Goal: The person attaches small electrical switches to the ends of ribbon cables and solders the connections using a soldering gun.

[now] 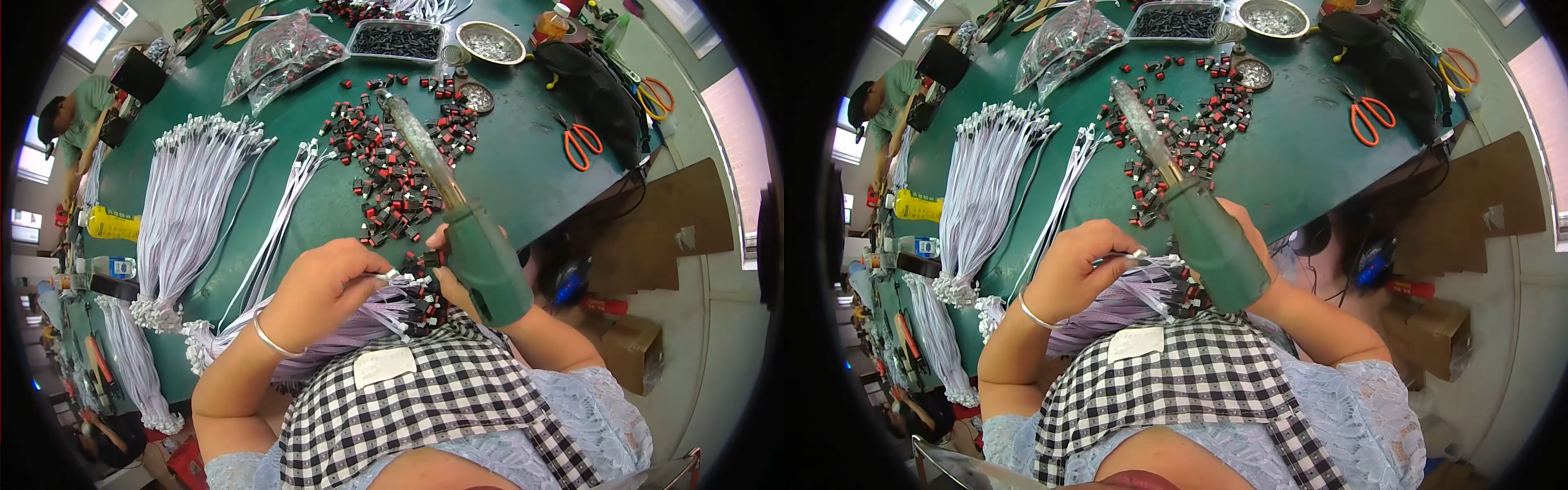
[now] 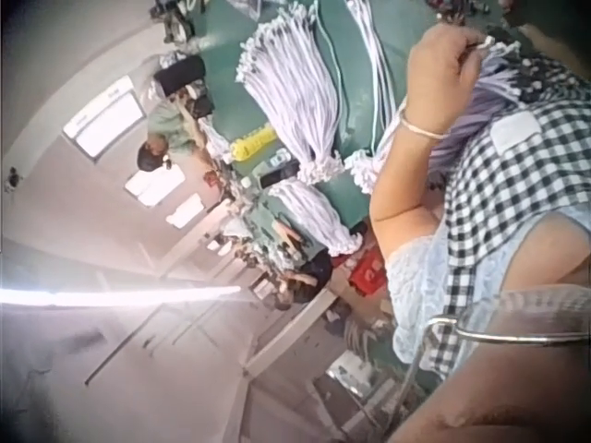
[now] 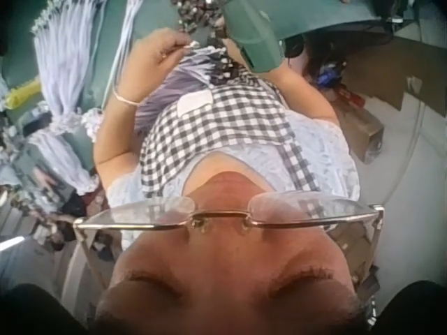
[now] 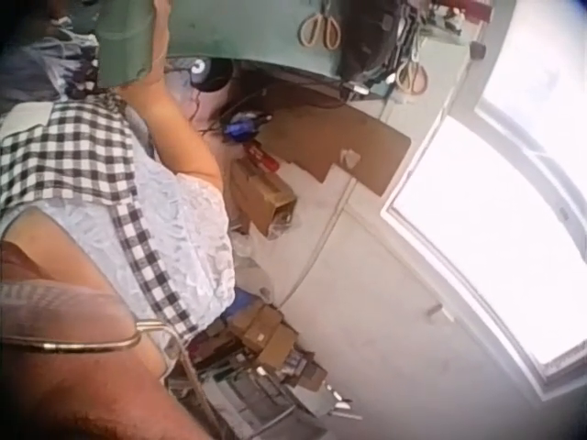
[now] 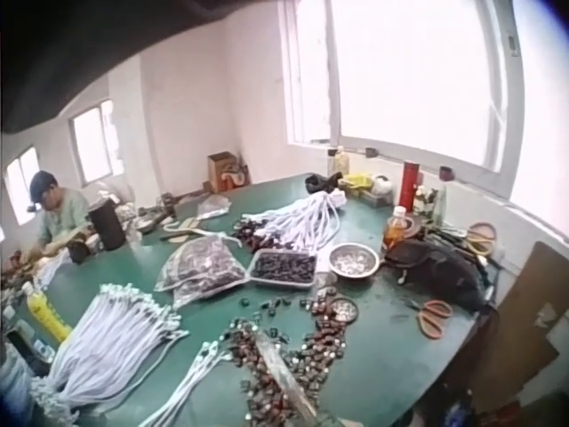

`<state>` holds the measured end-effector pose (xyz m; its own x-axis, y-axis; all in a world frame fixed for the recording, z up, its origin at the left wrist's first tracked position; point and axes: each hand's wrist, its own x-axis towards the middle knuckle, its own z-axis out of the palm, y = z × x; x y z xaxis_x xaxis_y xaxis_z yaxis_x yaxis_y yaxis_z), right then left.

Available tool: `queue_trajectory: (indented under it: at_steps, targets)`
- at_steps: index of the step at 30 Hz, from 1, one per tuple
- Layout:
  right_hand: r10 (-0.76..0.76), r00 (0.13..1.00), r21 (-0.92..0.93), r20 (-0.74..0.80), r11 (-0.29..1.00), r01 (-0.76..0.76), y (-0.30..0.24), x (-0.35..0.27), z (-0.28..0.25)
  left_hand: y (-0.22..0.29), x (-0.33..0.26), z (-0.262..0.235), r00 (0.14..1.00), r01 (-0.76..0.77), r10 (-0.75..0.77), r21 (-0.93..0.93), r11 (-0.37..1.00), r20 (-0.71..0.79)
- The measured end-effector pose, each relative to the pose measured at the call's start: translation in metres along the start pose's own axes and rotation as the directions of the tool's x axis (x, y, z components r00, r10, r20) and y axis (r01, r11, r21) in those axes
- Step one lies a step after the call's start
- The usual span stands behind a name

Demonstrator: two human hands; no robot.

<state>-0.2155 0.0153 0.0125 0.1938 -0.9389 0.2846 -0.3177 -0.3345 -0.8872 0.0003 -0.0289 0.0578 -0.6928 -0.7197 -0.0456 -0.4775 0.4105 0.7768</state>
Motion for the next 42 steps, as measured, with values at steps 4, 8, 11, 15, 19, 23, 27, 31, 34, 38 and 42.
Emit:
queue_trajectory:
  at_steps: [4, 8, 11, 15, 19, 23, 27, 31, 34, 38, 42]
  targets:
    - [0.013, 1.0, 0.113, -0.012, 0.994, -0.012, 0.01, -0.01, 0.008, 0.007, -0.008, -0.001, 0.998, -0.038, 0.043, 0.098, 0.994, -0.044]
    - [-0.044, 0.999, 0.175, -0.012, 0.984, 0.046, 0.009, -0.013, 0.012, 0.009, -0.011, -0.004, 0.994, -0.093, 0.1, 0.122, 0.988, -0.051]
    - [-0.123, 0.989, 0.055, -0.082, 0.99, 0.128, 0.003, -0.01, 0.015, 0.008, -0.01, 0.003, 0.993, -0.061, 0.059, -0.02, 0.998, -0.102]
    - [-0.01, 1.0, 0.187, -0.016, 0.982, 0.012, 0.005, -0.015, 0.011, 0.002, -0.016, 0.013, 0.992, 0.014, -0.039, -0.204, 0.979, -0.117]
    - [0.247, 0.967, 0.294, 0.058, 0.922, -0.253, -0.011, -0.006, 0.011, -0.003, -0.022, 0.023, 0.973, 0.168, -0.225, -0.493, 0.854, -0.058]
    - [-0.024, 0.995, -0.21, 0.099, 0.977, 0.044, -0.019, 0.011, 0.009, -0.004, -0.018, 0.025, 0.943, 0.264, -0.326, -0.731, 0.629, 0.061]
    - [-0.109, 0.993, -0.175, 0.046, 0.978, 0.116, 0.002, 0.005, 0.016, -0.01, -0.018, 0.023, 0.929, 0.336, -0.343, -0.706, 0.624, 0.139]
    - [-0.054, 0.999, -0.139, -0.004, 0.989, 0.053, 0.01, -0.002, 0.02, -0.012, -0.016, 0.022, 0.942, 0.307, -0.305, -0.729, 0.611, 0.141]
    - [-0.047, 0.998, -0.148, 0.029, 0.988, 0.051, 0.014, -0.003, 0.021, -0.015, -0.015, 0.028, 0.952, 0.262, -0.297, -0.698, 0.666, 0.074]
    - [-0.112, 0.993, -0.184, 0.048, 0.976, 0.119, 0.015, -0.003, 0.023, -0.014, -0.011, 0.031, 0.967, 0.155, -0.25, -0.683, 0.714, -0.042]
    - [-0.181, 0.982, -0.271, 0.056, 0.944, 0.189, 0.014, -0.002, 0.023, -0.01, -0.01, 0.034, 0.958, 0.172, -0.286, -0.758, 0.629, -0.02]
